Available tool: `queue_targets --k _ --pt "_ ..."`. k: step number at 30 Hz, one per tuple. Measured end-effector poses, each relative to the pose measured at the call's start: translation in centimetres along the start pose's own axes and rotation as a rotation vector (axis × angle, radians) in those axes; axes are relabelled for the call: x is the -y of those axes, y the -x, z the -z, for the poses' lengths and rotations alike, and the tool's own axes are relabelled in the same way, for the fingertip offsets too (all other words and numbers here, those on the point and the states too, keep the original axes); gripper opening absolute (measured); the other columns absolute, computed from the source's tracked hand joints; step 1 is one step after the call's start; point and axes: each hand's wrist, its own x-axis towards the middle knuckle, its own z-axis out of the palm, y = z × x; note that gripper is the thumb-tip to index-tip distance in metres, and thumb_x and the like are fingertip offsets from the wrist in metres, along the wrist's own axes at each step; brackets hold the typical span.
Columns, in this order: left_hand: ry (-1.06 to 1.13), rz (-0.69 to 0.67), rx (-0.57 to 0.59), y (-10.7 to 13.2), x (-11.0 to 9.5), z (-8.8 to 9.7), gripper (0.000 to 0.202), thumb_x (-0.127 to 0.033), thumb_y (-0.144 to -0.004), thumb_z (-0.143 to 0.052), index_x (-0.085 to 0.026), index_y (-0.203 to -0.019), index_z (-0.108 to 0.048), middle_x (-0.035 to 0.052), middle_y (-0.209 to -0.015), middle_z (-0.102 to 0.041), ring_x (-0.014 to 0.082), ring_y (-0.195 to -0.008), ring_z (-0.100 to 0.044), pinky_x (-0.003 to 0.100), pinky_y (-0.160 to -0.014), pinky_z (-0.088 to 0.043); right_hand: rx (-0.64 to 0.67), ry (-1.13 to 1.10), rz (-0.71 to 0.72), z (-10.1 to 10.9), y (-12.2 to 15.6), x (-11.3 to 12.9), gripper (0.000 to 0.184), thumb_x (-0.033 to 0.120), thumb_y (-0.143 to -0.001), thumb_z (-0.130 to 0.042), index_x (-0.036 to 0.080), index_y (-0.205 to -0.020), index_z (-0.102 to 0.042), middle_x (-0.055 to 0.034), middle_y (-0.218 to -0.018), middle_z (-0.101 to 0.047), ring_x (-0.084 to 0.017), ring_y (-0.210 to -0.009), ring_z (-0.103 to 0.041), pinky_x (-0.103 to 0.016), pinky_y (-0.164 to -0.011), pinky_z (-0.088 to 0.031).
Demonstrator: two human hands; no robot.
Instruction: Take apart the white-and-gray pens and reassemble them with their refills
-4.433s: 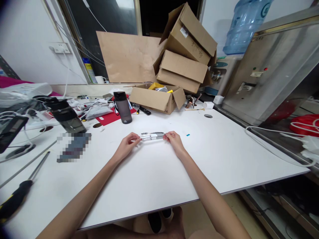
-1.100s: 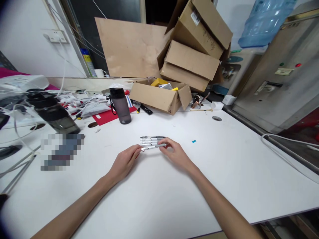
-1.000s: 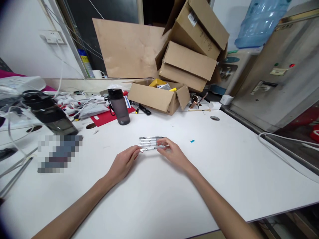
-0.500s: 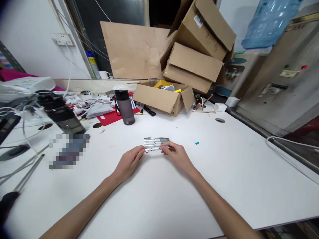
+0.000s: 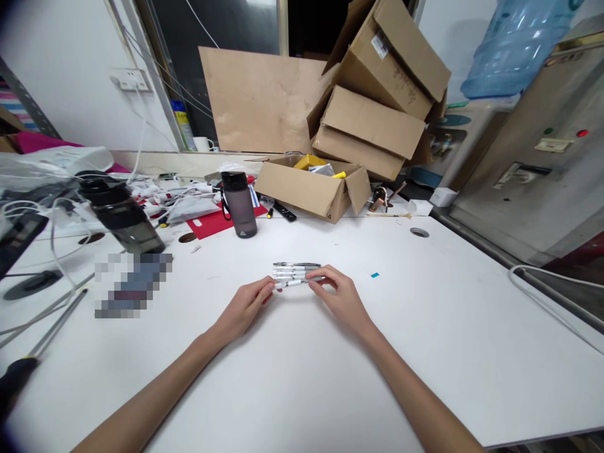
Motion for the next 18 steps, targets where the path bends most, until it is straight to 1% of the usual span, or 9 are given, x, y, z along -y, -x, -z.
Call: queue_targets --k 3,6,10,13,16,18 --pt "0.062 0.037 0.019 -0.08 -0.01 0.07 0.045 -0.049 -0.108 -0.031 -0.020 -0.092 -0.062 -0.0046 -0.067 -0.043 0.0153 -0.063 -0.041 0.026 -0.064 -0.033 -0.034 0.002 0.049 -0.07 -0.06 -0.07 0.016 0.035 -0.095 -0.066 0.025 -0.103 -0.076 -0.0068 -0.107 -0.070 -0.023 -0.101 -0.066 -0.038 -0.092 -0.052" --pt "0.095 0.061 0.022 -0.10 0.13 0.19 0.049 -0.051 -0.107 -0.032 -0.019 -0.095 -0.066 -0.0051 -0.065 -0.038 0.0146 -0.061 -0.037 0.026 -0.062 -0.030 -0.038 0.000 0.088 -0.13 -0.07 -0.09 0.014 0.032 -0.095 -0.067 0.026 -0.103 -0.077 -0.0069 -0.108 -0.070 -0.023 -0.103 -0.066 -0.039 -0.094 -0.051" --pt "0.139 0.090 -0.006 -0.10 0.38 0.23 0.051 -0.054 -0.106 -0.033 -0.018 -0.093 -0.067 -0.0054 -0.064 -0.034 0.0141 -0.060 -0.033 0.026 -0.060 -0.027 -0.053 -0.025 0.144 0.07 -0.09 -0.12 0.010 0.030 -0.094 -0.069 0.027 -0.093 -0.078 -0.0069 -0.111 -0.071 -0.024 -0.108 -0.065 -0.043 -0.101 -0.049" --pt "0.150 0.099 -0.013 -0.14 0.38 0.16 0.051 -0.055 -0.106 -0.033 -0.018 -0.092 -0.066 -0.0052 -0.064 -0.033 0.0142 -0.060 -0.032 0.026 -0.059 -0.027 -0.061 -0.072 0.135 0.28 -0.12 -0.23 0.012 0.033 -0.095 -0.068 0.026 -0.095 -0.078 -0.0072 -0.112 -0.072 -0.024 -0.110 -0.066 -0.043 -0.102 -0.050" --pt "0.124 0.071 0.001 -0.20 0.24 0.08 0.049 -0.054 -0.106 -0.033 -0.019 -0.090 -0.063 -0.0043 -0.066 -0.037 0.0149 -0.062 -0.034 0.026 -0.061 -0.029 -0.070 -0.095 0.091 0.39 -0.11 -0.31 0.016 0.036 -0.094 -0.068 0.025 -0.103 -0.076 -0.0074 -0.113 -0.073 -0.025 -0.113 -0.066 -0.043 -0.104 -0.050" --pt "0.102 0.064 -0.015 -0.22 0.16 0.07 0.048 -0.053 -0.106 -0.032 -0.019 -0.091 -0.063 -0.0040 -0.067 -0.039 0.0155 -0.063 -0.036 0.026 -0.063 -0.030 -0.099 -0.076 0.058 0.46 -0.11 -0.31 0.018 0.037 -0.094 -0.068 0.025 -0.104 -0.075 -0.0070 -0.112 -0.073 -0.025 -0.111 -0.066 -0.042 -0.103 -0.050"
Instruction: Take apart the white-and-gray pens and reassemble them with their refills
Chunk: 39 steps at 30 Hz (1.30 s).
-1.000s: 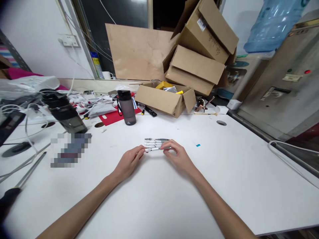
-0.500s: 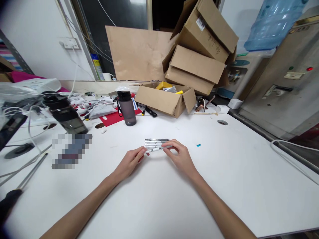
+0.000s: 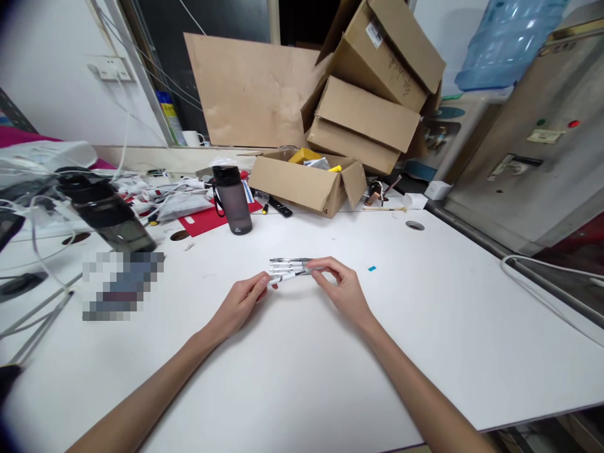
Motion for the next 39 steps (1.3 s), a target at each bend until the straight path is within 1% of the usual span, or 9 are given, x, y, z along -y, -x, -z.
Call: queue_targets --k 3,6,12,20,25,28,32,35,39 --pt "-0.030 0.002 -0.045 0.0 0.0 0.1 0.047 -0.051 -0.107 -0.031 -0.021 -0.093 -0.065 -0.0038 -0.068 -0.042 0.0161 -0.065 -0.040 0.026 -0.065 -0.032 -0.065 0.026 -0.053 0.2 -0.1 0.0 0.017 0.037 -0.094 -0.066 0.024 -0.102 -0.074 -0.0059 -0.109 -0.072 -0.023 -0.105 -0.066 -0.040 -0.099 -0.050" --pt "-0.050 0.002 -0.058 0.0 0.0 0.2 0.046 -0.049 -0.107 -0.032 -0.021 -0.093 -0.066 -0.0034 -0.069 -0.044 0.0162 -0.068 -0.041 0.026 -0.067 -0.033 -0.109 0.008 -0.108 0.5 -0.3 -0.2 0.018 0.038 -0.094 -0.066 0.023 -0.101 -0.073 -0.0056 -0.107 -0.071 -0.023 -0.099 -0.066 -0.038 -0.093 -0.051" --pt "-0.043 0.022 -0.039 0.0 -0.2 0.2 0.047 -0.051 -0.105 -0.035 -0.021 -0.092 -0.067 -0.0042 -0.068 -0.036 0.0150 -0.065 -0.035 0.026 -0.063 -0.028 -0.160 0.007 -0.145 0.8 -0.5 -0.6 0.018 0.038 -0.092 -0.064 0.023 -0.097 -0.073 -0.0056 -0.100 -0.071 -0.022 -0.091 -0.063 -0.037 -0.086 -0.050" --pt "0.008 0.033 -0.021 0.1 -0.3 0.4 0.046 -0.051 -0.106 -0.036 -0.020 -0.093 -0.067 -0.0042 -0.069 -0.033 0.0146 -0.065 -0.032 0.026 -0.062 -0.025 -0.181 -0.015 -0.156 0.8 -0.6 -0.4 0.014 0.033 -0.090 -0.062 0.023 -0.092 -0.072 -0.0040 -0.093 -0.069 -0.020 -0.084 -0.061 -0.034 -0.081 -0.049" --pt "0.024 0.008 -0.023 0.0 -0.3 0.5 0.045 -0.049 -0.106 -0.037 -0.020 -0.092 -0.068 -0.0032 -0.073 -0.041 0.0155 -0.070 -0.037 0.026 -0.066 -0.029 -0.216 -0.022 -0.155 1.0 -0.5 -0.1 0.015 0.034 -0.090 -0.062 0.023 -0.091 -0.072 -0.0033 -0.092 -0.069 -0.019 -0.082 -0.060 -0.033 -0.078 -0.048" --pt "0.017 -0.008 -0.030 -0.1 -0.3 0.6 0.044 -0.048 -0.106 -0.038 -0.020 -0.092 -0.068 -0.0024 -0.076 -0.046 0.0164 -0.072 -0.041 0.026 -0.069 -0.031 -0.234 -0.033 -0.167 1.2 -0.6 -0.2 0.014 0.033 -0.089 -0.062 0.023 -0.091 -0.072 -0.0029 -0.088 -0.067 -0.019 -0.081 -0.060 -0.033 -0.080 -0.047" --pt "0.029 -0.051 -0.016 -0.2 -0.3 0.7 0.042 -0.044 -0.107 -0.037 -0.020 -0.093 -0.068 -0.0005 -0.086 -0.056 0.0178 -0.081 -0.049 0.027 -0.078 -0.036 -0.261 -0.037 -0.173 1.4 -0.7 -0.6 0.013 0.031 -0.089 -0.061 0.023 -0.088 -0.071 -0.0026 -0.085 -0.066 -0.020 -0.082 -0.061 -0.034 -0.082 -0.046" --pt "0.027 -0.079 -0.009 -0.2 -0.3 0.8 0.041 -0.043 -0.108 -0.038 -0.020 -0.093 -0.068 0.0002 -0.090 -0.059 0.0181 -0.084 -0.052 0.027 -0.081 -0.037 -0.236 -0.010 -0.181 1.3 -0.7 -0.8 0.015 0.031 -0.090 -0.059 0.022 -0.088 -0.071 -0.0024 -0.086 -0.067 -0.020 -0.085 -0.063 -0.033 -0.084 -0.047" --pt "0.008 -0.081 -0.009 -0.2 -0.3 0.8 0.041 -0.044 -0.108 -0.037 -0.020 -0.095 -0.069 0.0012 -0.090 -0.060 0.0186 -0.083 -0.053 0.028 -0.079 -0.038 -0.127 0.033 -0.186 0.7 -0.3 -0.7 0.024 0.039 -0.096 -0.056 0.021 -0.090 -0.072 -0.0038 -0.093 -0.069 -0.020 -0.086 -0.065 -0.033 -0.085 -0.048"
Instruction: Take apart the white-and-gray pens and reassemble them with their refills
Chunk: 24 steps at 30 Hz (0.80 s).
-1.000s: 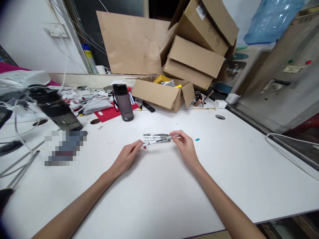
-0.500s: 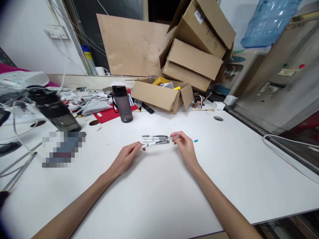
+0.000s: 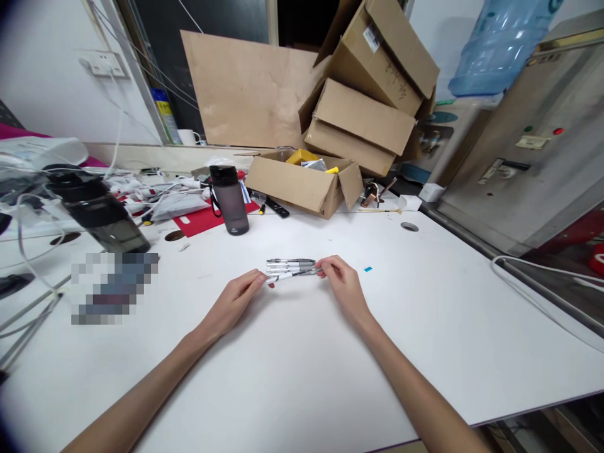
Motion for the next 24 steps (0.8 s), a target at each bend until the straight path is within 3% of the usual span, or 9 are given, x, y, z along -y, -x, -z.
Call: queue_targets --k 3,9,16,20,24 --pt "0.006 0.000 0.001 0.01 0.09 -0.01 0.041 -0.044 -0.108 -0.037 -0.020 -0.096 -0.068 0.0016 -0.091 -0.060 0.0190 -0.084 -0.053 0.028 -0.079 -0.038 0.070 0.021 0.008 -0.44 0.34 0.13 0.030 0.044 -0.098 -0.054 0.021 -0.090 -0.071 -0.0039 -0.092 -0.069 -0.020 -0.085 -0.066 -0.032 -0.084 -0.049" --pt "0.036 -0.030 0.001 -0.09 0.21 -0.18 0.038 -0.040 -0.107 -0.040 -0.019 -0.080 -0.057 0.0001 -0.085 -0.054 0.0174 -0.080 -0.050 0.026 -0.076 -0.038 0.125 0.035 0.012 -0.79 0.66 0.46 0.035 0.048 -0.100 -0.053 0.021 -0.086 -0.070 -0.0038 -0.088 -0.069 -0.019 -0.081 -0.063 -0.031 -0.081 -0.048" --pt "0.042 -0.031 0.019 -0.09 0.18 -0.22 0.037 -0.040 -0.107 -0.039 -0.020 -0.084 -0.059 0.0010 -0.089 -0.057 0.0184 -0.084 -0.053 0.027 -0.080 -0.040 0.148 0.017 0.006 -0.80 0.75 0.56 0.037 0.049 -0.099 -0.056 0.020 -0.078 -0.068 -0.0037 -0.082 -0.066 -0.018 -0.077 -0.060 -0.030 -0.078 -0.047" --pt "0.029 -0.024 0.014 0.00 0.12 -0.12 0.038 -0.041 -0.107 -0.039 -0.020 -0.086 -0.062 0.0009 -0.089 -0.059 0.0183 -0.083 -0.052 0.027 -0.079 -0.040 0.115 -0.009 -0.009 -0.62 0.41 0.03 0.038 0.052 -0.097 -0.058 0.020 -0.078 -0.067 -0.0046 -0.083 -0.067 -0.019 -0.075 -0.059 -0.031 -0.076 -0.047" --pt "0.001 0.003 -0.002 0.05 0.02 0.17 0.041 -0.043 -0.108 -0.037 -0.020 -0.093 -0.067 0.0008 -0.089 -0.059 0.0185 -0.081 -0.051 0.027 -0.077 -0.038 -0.009 -0.030 -0.018 -0.08 -0.05 -0.26 0.039 0.054 -0.094 -0.060 0.020 -0.076 -0.067 -0.0048 -0.081 -0.067 -0.019 -0.071 -0.057 -0.032 -0.073 -0.047"
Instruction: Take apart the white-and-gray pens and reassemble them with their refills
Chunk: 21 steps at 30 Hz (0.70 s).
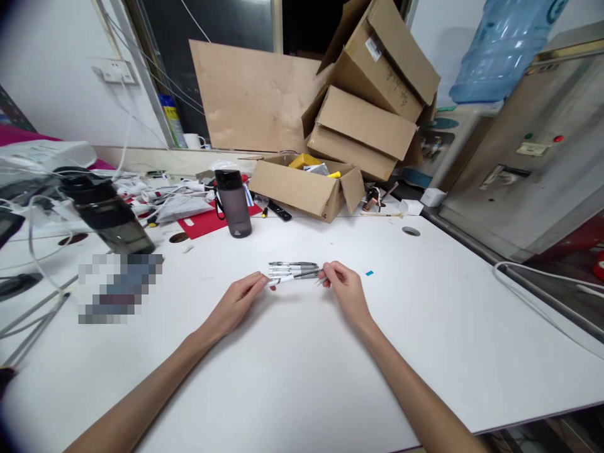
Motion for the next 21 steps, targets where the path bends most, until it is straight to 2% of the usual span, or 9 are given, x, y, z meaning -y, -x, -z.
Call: queue_targets --k 5,9,15,21 --pt "-0.012 0.037 -0.039 0.0 0.0 0.3 0.044 -0.047 -0.107 -0.037 -0.021 -0.095 -0.071 -0.0004 -0.083 -0.055 0.0182 -0.077 -0.049 0.027 -0.075 -0.037 -0.173 0.005 -0.015 1.0 -0.4 0.0 0.042 0.053 -0.094 -0.060 0.020 -0.069 -0.065 -0.0031 -0.074 -0.063 -0.018 -0.067 -0.054 -0.032 -0.071 -0.043" --pt "-0.005 0.031 -0.025 0.0 0.1 0.2 0.045 -0.048 -0.107 -0.036 -0.021 -0.095 -0.071 0.0001 -0.086 -0.059 0.0188 -0.079 -0.050 0.027 -0.077 -0.038 -0.239 0.004 -0.005 1.3 -0.6 -0.1 0.044 0.054 -0.096 -0.056 0.021 -0.069 -0.063 -0.0028 -0.073 -0.061 -0.018 -0.067 -0.051 -0.032 -0.071 -0.042" --pt "-0.013 0.004 -0.006 0.0 0.0 0.1 0.047 -0.048 -0.107 -0.034 -0.020 -0.095 -0.070 0.0017 -0.089 -0.062 0.0200 -0.082 -0.053 0.028 -0.079 -0.041 -0.180 0.045 0.025 1.1 -0.7 0.0 0.042 0.058 -0.095 -0.057 0.020 -0.080 -0.068 -0.0049 -0.081 -0.066 -0.020 -0.074 -0.058 -0.033 -0.076 -0.047" --pt "-0.014 -0.012 0.000 0.0 0.2 0.1 0.045 -0.047 -0.107 -0.036 -0.020 -0.093 -0.068 0.0012 -0.090 -0.064 0.0197 -0.084 -0.056 0.028 -0.081 -0.042 -0.113 -0.004 0.062 0.7 -0.5 0.0 0.033 0.053 -0.092 -0.064 0.020 -0.092 -0.069 -0.0062 -0.094 -0.069 -0.020 -0.083 -0.063 -0.034 -0.082 -0.051"
